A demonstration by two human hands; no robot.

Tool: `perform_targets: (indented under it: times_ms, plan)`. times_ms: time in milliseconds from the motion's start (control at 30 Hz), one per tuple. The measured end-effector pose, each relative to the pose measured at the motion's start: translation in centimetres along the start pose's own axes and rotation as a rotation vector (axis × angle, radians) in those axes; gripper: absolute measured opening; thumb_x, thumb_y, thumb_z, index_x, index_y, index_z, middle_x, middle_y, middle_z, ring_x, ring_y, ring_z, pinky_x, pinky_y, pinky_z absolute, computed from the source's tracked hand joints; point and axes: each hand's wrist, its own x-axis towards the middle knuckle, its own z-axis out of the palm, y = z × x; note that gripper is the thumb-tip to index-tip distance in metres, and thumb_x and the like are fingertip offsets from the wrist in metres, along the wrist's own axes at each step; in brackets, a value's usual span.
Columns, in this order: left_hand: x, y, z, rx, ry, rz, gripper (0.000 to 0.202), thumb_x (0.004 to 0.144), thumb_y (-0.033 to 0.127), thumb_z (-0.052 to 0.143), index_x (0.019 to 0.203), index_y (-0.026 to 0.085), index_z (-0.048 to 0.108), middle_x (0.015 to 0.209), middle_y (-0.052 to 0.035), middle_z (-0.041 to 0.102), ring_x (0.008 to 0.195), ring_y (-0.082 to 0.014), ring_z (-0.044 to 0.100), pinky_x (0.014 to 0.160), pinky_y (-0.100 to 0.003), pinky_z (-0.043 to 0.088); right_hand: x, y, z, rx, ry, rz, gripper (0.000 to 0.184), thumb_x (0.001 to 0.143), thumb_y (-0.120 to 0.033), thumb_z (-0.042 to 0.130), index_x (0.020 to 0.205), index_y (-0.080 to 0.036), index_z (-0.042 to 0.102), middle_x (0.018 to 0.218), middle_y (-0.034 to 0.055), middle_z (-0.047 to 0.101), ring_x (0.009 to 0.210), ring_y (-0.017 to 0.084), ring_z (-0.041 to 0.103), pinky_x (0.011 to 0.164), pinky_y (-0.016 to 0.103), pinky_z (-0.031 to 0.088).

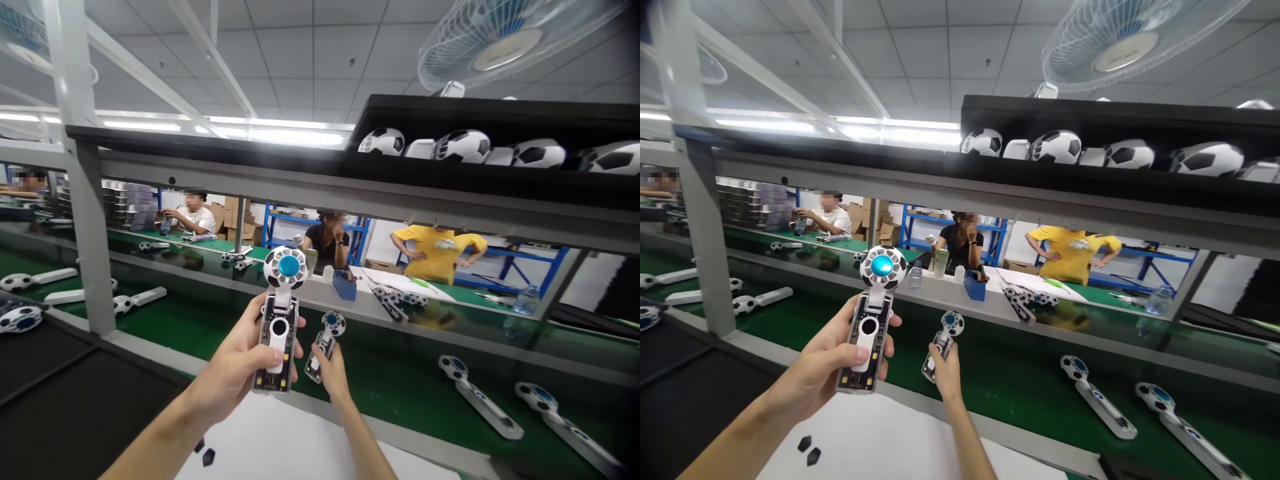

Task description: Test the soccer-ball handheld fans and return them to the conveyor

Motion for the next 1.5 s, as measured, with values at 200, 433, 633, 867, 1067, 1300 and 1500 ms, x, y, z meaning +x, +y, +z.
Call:
perform_targets:
  times_ms: [200,433,633,867,1067,1300,1500]
  plan:
    - [0.1,-0.4,-0.2,-0.023,0.007,0.006,0.054,0.081,0.017,0.061,0.13,0.025,0.04,0.097,-0.0061,0.066,0.071,-0.0187,0.065,0.067,-0.032,0.052,-2.0,-7.7,-2.1,0.292,-0.046,0.157,0.014,0.09,-0.028,0.055,0.095,-0.015,0.058,0.07,0.0001,0.062,0.059,0.016,0.064,0.06,0.031,0.057]
    - [0.3,-0.8,-0.3,-0.036,0.014,0.01,0.054,0.08,0.017,0.063,0.128,0.026,0.04,0.099,-0.0058,0.065,0.07,-0.018,0.065,0.064,-0.032,0.052,-7.8,-14.7,-3.8,0.439,-0.225,0.133,0.043,0.066,-0.022,0.068,0.108,-0.014,0.065,0.084,0.0079,0.072,0.073,0.022,0.069,0.068,0.031,0.059]
    - [0.3,-0.8,-0.2,-0.046,-0.02,0.08,0.059,0.076,0.017,0.068,0.126,0.025,0.039,0.098,-0.0051,0.065,0.067,-0.0176,0.065,0.061,-0.031,0.051,-10.6,-16.6,-3.3,0.477,-0.371,-0.037,0.053,0.072,-0.027,0.064,0.124,-0.022,0.058,0.079,0.007,0.07,0.063,0.02,0.065,0.055,0.026,0.053]
    - [0.0,-1.1,-0.1,-0.018,-0.037,0.108,0.057,0.079,0.019,0.067,0.128,0.024,0.037,0.092,-0.003,0.064,0.072,-0.0199,0.067,0.063,-0.032,0.052,-12.3,-16.5,-2.1,0.325,-0.307,-0.199,0.074,0.077,-0.025,0.064,0.145,-0.025,0.036,0.086,0.0048,0.07,0.074,0.023,0.067,0.062,0.032,0.056]
    - [0.0,-1.6,-0.1,-0.045,-0.041,0.134,0.062,0.079,0.02,0.069,0.13,0.026,0.034,0.099,-0.004,0.064,0.072,-0.0187,0.067,0.065,-0.033,0.054,-12.3,-15.7,-1.3,0.369,-0.375,-0.275,0.078,0.079,-0.023,0.067,0.148,-0.025,0.03,0.095,0.0074,0.07,0.08,0.026,0.066,0.065,0.036,0.056]
    - [-0.1,-1.4,0.0,-0.032,-0.045,0.134,0.066,0.079,0.021,0.068,0.134,0.026,0.031,0.086,-0.0017,0.065,0.07,-0.0171,0.065,0.063,-0.03,0.053,-12.3,-15.2,-1.0,0.45,-0.45,-0.282,0.078,0.08,-0.023,0.067,0.148,-0.027,0.028,0.102,0.0072,0.068,0.09,0.026,0.064,0.077,0.042,0.056]
    - [0.0,-1.8,0.0,-0.059,-0.047,0.117,0.067,0.079,0.021,0.069,0.135,0.026,0.032,0.087,-0.0024,0.066,0.07,-0.0173,0.065,0.063,-0.029,0.053,-12.0,-15.0,-1.4,0.447,-0.504,-0.302,0.074,0.082,-0.023,0.065,0.147,-0.027,0.029,0.095,0.0055,0.066,0.086,0.024,0.062,0.077,0.041,0.052]
